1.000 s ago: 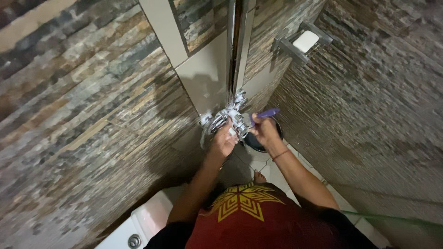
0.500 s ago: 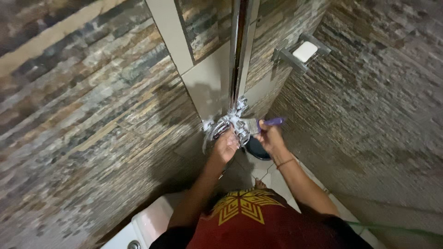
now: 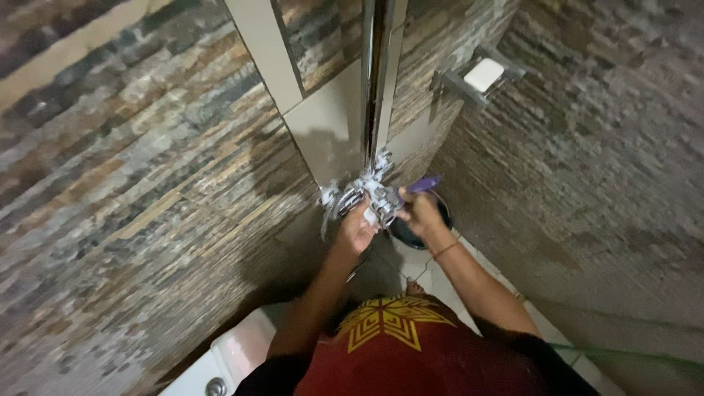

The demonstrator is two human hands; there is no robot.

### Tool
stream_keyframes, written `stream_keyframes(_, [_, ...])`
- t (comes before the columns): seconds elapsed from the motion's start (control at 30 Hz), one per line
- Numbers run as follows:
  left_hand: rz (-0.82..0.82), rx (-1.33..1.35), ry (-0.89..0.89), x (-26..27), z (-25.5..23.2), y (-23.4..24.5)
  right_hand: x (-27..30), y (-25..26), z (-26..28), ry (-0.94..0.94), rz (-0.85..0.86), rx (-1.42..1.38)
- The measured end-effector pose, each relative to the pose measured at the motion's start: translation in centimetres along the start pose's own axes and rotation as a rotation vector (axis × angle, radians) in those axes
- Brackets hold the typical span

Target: The person scrubs a chrome shower hose and wall-mounted fixtures with a purple brush and soapy water, then cleans a plastic container on the toilet tank. The person uses a bucket of water to rinse the brush and the cleaned items.

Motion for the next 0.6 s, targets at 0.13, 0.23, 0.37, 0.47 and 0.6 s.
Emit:
stream_keyframes(0.13, [-0.004,0.021,-0.008,-0.3,-0.1,0.9,0.9,0.6,1.2,-0.024,-0.106,-0.032])
stream_keyframes(0.23, [-0.017,0.039,0.006,-0.3,0.1,0.6,0.8,-0.1,0.8,-0.014,-0.104,-0.007])
stream_keyframes(0.37, [0.092,0.089,-0.035,1.1,-0.1,-2.1,1.6,-0.1,4.1,0.181,0.028,-0.025])
stream_keyframes(0.47, [0.190,0.059,-0.080,1.6,-0.1,-2.8,5.0,-0.9,7.5,0.286,0.018,-0.171])
stream_keyframes(0.6, [0.160,0.075,-0.116,-0.1,0.3,0.2,9.1,-2.5,8.1,0.301,-0.031,-0.269])
Point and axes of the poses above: each hand's wrist, its own x-axis away from the middle knuckle, its own y-axis out of the back of the hand, z = x × y, the point moved 8 cm from there along -x, towards the middle knuckle, and after that the axes turned 9 degrees about y, right-handed, at the moved point
